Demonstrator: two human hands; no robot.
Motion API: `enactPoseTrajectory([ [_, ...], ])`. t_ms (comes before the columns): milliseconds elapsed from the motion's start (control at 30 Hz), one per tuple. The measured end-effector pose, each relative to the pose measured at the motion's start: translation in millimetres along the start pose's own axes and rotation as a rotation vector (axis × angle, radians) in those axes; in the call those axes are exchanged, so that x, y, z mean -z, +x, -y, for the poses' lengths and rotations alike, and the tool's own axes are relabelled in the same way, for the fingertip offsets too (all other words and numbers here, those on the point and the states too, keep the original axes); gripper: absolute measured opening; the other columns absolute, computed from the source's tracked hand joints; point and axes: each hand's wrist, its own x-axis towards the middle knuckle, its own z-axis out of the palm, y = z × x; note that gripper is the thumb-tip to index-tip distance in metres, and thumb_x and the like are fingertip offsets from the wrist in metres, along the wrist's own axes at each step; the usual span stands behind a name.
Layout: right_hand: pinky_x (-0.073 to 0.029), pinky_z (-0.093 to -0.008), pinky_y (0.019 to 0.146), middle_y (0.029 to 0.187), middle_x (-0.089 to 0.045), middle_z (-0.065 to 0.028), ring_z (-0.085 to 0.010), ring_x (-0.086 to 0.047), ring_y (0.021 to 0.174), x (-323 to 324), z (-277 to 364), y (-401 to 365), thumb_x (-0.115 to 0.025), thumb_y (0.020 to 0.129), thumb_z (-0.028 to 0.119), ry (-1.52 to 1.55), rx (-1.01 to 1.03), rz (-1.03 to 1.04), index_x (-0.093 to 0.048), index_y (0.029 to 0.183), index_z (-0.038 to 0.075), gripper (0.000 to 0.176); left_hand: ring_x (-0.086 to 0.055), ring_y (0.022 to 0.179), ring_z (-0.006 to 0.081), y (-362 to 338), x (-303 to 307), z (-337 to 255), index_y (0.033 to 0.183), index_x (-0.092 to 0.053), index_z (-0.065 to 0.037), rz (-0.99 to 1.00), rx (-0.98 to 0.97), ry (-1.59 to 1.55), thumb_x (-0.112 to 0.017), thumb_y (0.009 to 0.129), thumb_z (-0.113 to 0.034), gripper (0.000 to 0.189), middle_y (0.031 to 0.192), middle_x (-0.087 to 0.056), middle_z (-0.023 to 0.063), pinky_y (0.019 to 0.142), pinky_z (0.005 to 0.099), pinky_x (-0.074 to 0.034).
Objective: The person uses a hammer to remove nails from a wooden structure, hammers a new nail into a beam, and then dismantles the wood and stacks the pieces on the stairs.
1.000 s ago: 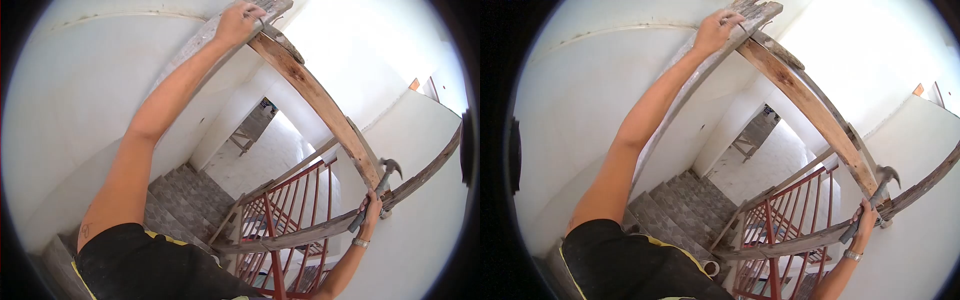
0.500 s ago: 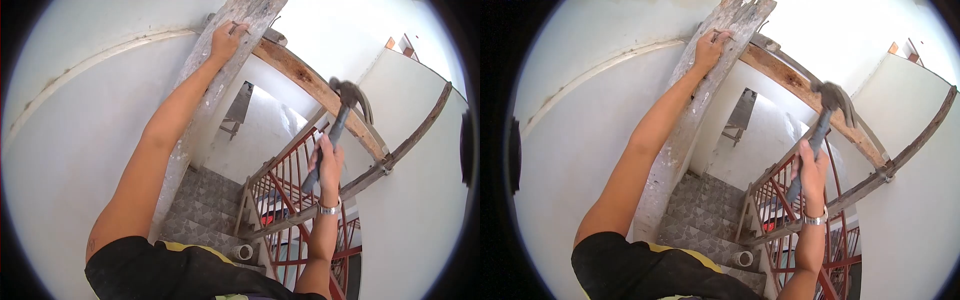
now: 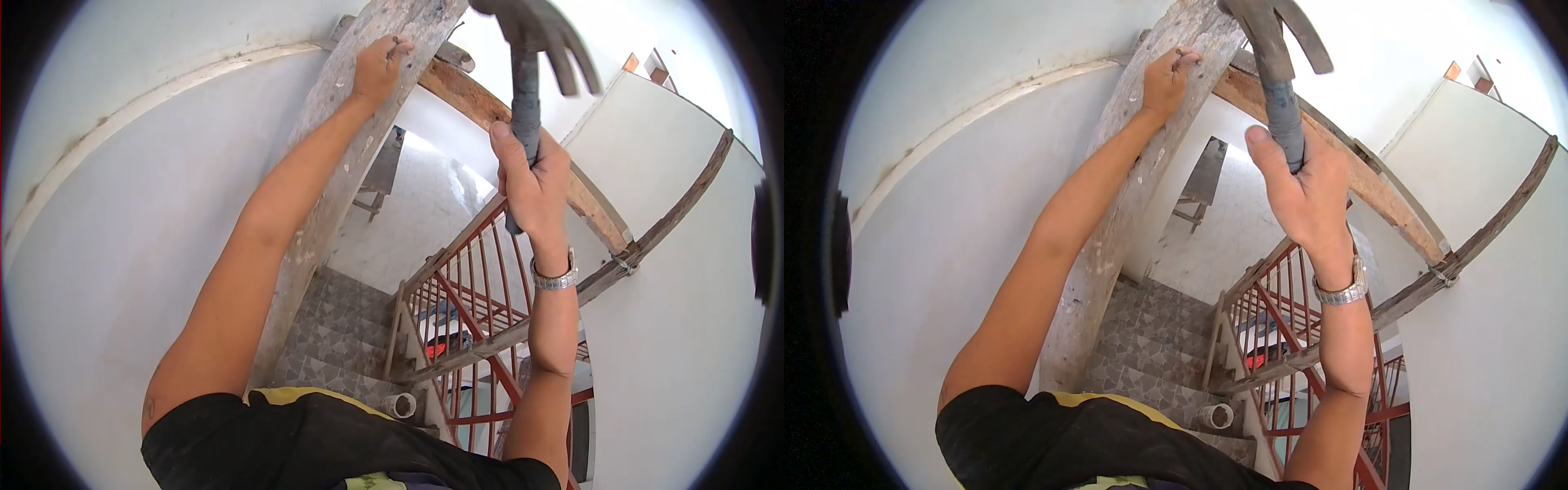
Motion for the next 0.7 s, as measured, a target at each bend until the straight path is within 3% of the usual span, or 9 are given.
enactPoseTrajectory([
  [100,-0.045,-0.0314,0.051,0.055,-0.057,-0.0064,-0.0142,-0.055,0.050,-10.4,14.1,15.1,-0.067,0.091,0.035,-0.031,0.232,-0.030,-0.067,0.085,-0.001,0.036,-0.069,0.080,0.0233,2.1,-1.3,3.1,0.097,-0.071,-0.006,-0.010,-0.037,0.000,-0.064,0.096,-0.015,0.012,0.088,-0.073,0.0113,0.075,0.0328,-0.053],
  [167,-0.050,-0.0369,0.055,0.057,-0.060,-0.0161,-0.0246,-0.058,0.050,-25.6,2.0,34.9,-0.067,0.087,0.032,-0.203,0.235,0.010,-0.067,0.082,-0.003,0.035,-0.068,0.079,0.0268,-1.2,-2.4,7.0,0.097,-0.071,-0.006,-0.019,-0.081,0.061,-0.066,0.095,-0.017,0.013,0.087,-0.072,0.0131,0.073,0.0347,-0.052],
  [267,-0.050,-0.0392,0.056,0.056,-0.059,-0.0189,-0.0303,-0.058,0.050,-30.3,-33.0,63.5,-0.067,0.086,0.034,-0.469,-0.081,0.280,-0.066,0.075,-0.003,0.039,-0.066,0.077,0.0309,-0.2,0.2,15.9,0.098,-0.071,-0.007,0.059,-0.102,0.030,-0.071,0.092,-0.022,0.016,0.087,-0.070,0.0151,0.071,0.0366,-0.051],
  [367,-0.049,-0.0375,0.055,0.054,-0.058,-0.0156,-0.0260,-0.057,0.048,-21.0,-6.2,57.9,-0.066,0.087,0.035,-0.439,-0.018,0.169,-0.067,0.074,-0.003,0.040,-0.067,0.078,0.0300,2.3,-5.3,25.5,0.098,-0.070,-0.005,0.127,0.023,0.333,-0.072,0.091,-0.021,0.017,0.089,-0.070,0.0149,0.071,0.0364,-0.052],
  [400,-0.048,-0.0345,0.054,0.055,-0.058,-0.0120,-0.0199,-0.057,0.049,-17.3,11.9,54.4,-0.067,0.087,0.033,-0.394,-0.109,0.172,-0.069,0.079,-0.002,0.036,-0.067,0.078,0.0300,0.9,-1.9,20.6,0.097,-0.070,-0.005,0.093,-0.011,0.232,-0.072,0.091,-0.020,0.017,0.089,-0.070,0.0149,0.071,0.0363,-0.052],
  [500,-0.041,-0.0302,0.052,0.053,-0.051,-0.0032,-0.0104,-0.049,0.052,-19.8,26.7,36.9,-0.071,0.088,0.029,-0.097,0.232,-0.124,-0.065,0.074,-0.002,0.035,-0.068,0.080,0.0305,1.7,-2.7,2.7,0.097,-0.070,-0.004,0.021,-0.095,-0.004,-0.071,0.092,-0.019,0.016,0.090,-0.071,0.0147,0.072,0.0361,-0.053],
  [633,-0.047,-0.0373,0.056,0.057,-0.058,-0.0173,-0.0235,-0.057,0.052,-41.9,-25.5,55.8,-0.069,0.089,0.030,-0.216,0.321,-0.059,-0.066,0.080,-0.006,0.037,-0.069,0.083,0.0305,-0.8,1.5,0.0,0.097,-0.071,-0.004,0.025,-0.074,-0.053,-0.071,0.092,-0.020,0.017,0.093,-0.072,0.0144,0.075,0.0353,-0.053],
  [667,-0.049,-0.0399,0.059,0.061,-0.059,-0.0232,-0.0297,-0.059,0.053,-37.5,-45.1,74.6,-0.068,0.089,0.038,-0.531,0.110,0.180,-0.065,0.082,-0.008,0.046,-0.069,0.084,0.0301,-2.2,1.3,-1.2,0.098,-0.072,-0.005,0.037,-0.062,-0.056,-0.071,0.092,-0.021,0.017,0.094,-0.072,0.0143,0.076,0.0350,-0.053],
  [700,-0.050,-0.0394,0.059,0.060,-0.059,-0.0220,-0.0284,-0.059,0.053,-32.8,-50.0,69.0,-0.068,0.088,0.040,-0.537,0.029,0.178,-0.065,0.081,-0.008,0.048,-0.069,0.085,0.0283,-10.1,2.1,-1.0,0.099,-0.072,-0.005,0.066,-0.052,0.013,-0.070,0.093,-0.021,0.018,0.095,-0.072,0.0142,0.077,0.0348,-0.053],
])
